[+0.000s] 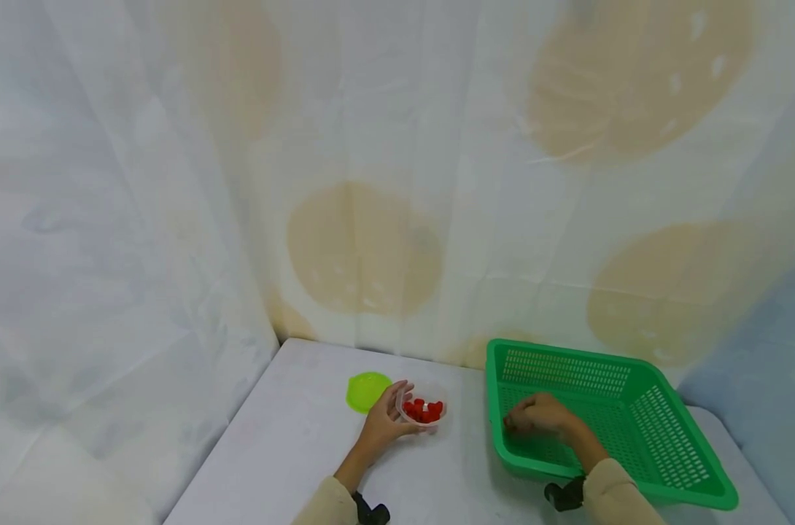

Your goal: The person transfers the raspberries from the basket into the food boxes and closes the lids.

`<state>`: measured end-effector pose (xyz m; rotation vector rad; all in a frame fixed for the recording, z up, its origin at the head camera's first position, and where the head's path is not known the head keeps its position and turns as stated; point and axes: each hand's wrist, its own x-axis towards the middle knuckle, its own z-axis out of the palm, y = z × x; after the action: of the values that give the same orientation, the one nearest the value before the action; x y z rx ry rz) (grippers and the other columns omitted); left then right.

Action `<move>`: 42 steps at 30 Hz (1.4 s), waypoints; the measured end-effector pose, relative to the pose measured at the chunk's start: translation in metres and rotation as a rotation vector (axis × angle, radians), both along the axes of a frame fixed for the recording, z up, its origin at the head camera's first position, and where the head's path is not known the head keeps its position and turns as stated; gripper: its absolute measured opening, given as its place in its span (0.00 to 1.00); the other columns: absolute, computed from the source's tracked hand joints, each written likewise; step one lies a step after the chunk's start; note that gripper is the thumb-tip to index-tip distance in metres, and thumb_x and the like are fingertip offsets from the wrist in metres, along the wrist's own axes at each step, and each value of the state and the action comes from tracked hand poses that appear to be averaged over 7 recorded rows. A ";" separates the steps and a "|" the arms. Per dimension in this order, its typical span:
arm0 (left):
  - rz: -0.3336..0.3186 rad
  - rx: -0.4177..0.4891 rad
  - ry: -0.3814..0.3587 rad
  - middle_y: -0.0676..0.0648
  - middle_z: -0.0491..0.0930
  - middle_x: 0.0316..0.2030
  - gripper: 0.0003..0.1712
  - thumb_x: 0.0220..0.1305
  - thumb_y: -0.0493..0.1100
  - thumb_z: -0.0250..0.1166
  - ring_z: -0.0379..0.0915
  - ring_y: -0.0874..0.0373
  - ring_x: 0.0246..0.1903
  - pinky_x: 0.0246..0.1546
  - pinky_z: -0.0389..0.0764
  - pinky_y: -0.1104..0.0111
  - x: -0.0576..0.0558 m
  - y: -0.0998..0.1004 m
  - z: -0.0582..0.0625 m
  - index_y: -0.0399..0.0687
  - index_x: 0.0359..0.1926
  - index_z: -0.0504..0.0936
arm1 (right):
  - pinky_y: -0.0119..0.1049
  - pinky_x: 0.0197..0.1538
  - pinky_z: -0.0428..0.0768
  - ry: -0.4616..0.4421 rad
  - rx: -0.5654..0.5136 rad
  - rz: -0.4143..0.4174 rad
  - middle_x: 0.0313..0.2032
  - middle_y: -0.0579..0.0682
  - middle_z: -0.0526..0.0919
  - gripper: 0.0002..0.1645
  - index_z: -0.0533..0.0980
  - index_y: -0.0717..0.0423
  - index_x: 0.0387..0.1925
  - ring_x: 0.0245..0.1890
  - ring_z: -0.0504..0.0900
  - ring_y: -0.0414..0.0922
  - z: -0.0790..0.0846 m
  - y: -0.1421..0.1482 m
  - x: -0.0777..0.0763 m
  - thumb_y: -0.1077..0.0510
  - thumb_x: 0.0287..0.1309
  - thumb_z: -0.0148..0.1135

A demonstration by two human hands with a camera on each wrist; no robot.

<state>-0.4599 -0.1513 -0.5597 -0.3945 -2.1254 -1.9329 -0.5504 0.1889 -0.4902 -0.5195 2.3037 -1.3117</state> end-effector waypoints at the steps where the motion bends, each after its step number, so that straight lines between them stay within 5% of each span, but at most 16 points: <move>1: 0.001 -0.001 -0.003 0.36 0.65 0.67 0.47 0.51 0.35 0.76 0.61 0.42 0.67 0.62 0.68 0.61 0.000 0.000 -0.001 0.46 0.70 0.62 | 0.43 0.40 0.84 0.014 -0.005 -0.010 0.39 0.56 0.85 0.17 0.80 0.71 0.44 0.38 0.83 0.51 0.002 0.000 0.000 0.61 0.57 0.63; 8: 0.038 -0.013 -0.025 0.41 0.66 0.67 0.48 0.51 0.34 0.76 0.62 0.46 0.66 0.62 0.67 0.61 -0.012 0.000 -0.018 0.48 0.71 0.61 | 0.52 0.51 0.81 0.051 -0.246 -0.085 0.45 0.62 0.83 0.22 0.77 0.72 0.50 0.46 0.83 0.57 0.018 -0.002 0.007 0.59 0.60 0.67; 12: 0.061 -0.026 -0.030 0.47 0.68 0.67 0.51 0.49 0.38 0.78 0.64 0.50 0.66 0.62 0.68 0.65 -0.018 -0.001 -0.025 0.47 0.72 0.60 | 0.54 0.55 0.78 0.128 -0.291 -0.134 0.47 0.59 0.83 0.25 0.79 0.65 0.52 0.48 0.82 0.55 0.028 -0.009 0.015 0.54 0.57 0.70; 16: 0.041 -0.004 -0.023 0.44 0.68 0.66 0.51 0.49 0.38 0.78 0.63 0.47 0.66 0.62 0.68 0.65 -0.015 0.000 -0.020 0.45 0.71 0.61 | 0.50 0.52 0.80 0.235 -0.280 -0.177 0.46 0.54 0.85 0.23 0.82 0.57 0.49 0.45 0.83 0.48 0.032 -0.022 0.024 0.51 0.53 0.73; 24: 0.025 0.017 -0.005 0.45 0.68 0.67 0.54 0.47 0.39 0.79 0.63 0.46 0.66 0.62 0.69 0.65 -0.022 -0.003 -0.032 0.44 0.72 0.59 | 0.33 0.47 0.83 0.370 -0.384 -0.147 0.45 0.52 0.86 0.21 0.83 0.55 0.48 0.47 0.82 0.46 0.034 -0.057 0.044 0.54 0.52 0.74; 33: 0.038 0.002 -0.013 0.48 0.68 0.66 0.51 0.50 0.39 0.77 0.64 0.52 0.66 0.61 0.69 0.69 -0.022 -0.002 -0.031 0.47 0.72 0.60 | 0.36 0.47 0.83 0.371 -0.559 -0.106 0.48 0.57 0.84 0.19 0.83 0.61 0.46 0.47 0.83 0.51 0.024 -0.095 0.056 0.61 0.51 0.74; 42: 0.021 0.019 0.004 0.47 0.68 0.67 0.49 0.50 0.35 0.76 0.64 0.52 0.66 0.61 0.69 0.69 -0.020 -0.002 -0.032 0.58 0.70 0.63 | 0.35 0.43 0.84 0.431 -0.579 -0.272 0.42 0.52 0.86 0.14 0.85 0.58 0.42 0.42 0.86 0.49 0.005 -0.140 0.067 0.65 0.51 0.73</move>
<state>-0.4803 -0.1529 -0.5912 -0.3709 -2.0991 -1.9378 -0.4829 0.0488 -0.4855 -0.7481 2.3592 -2.2104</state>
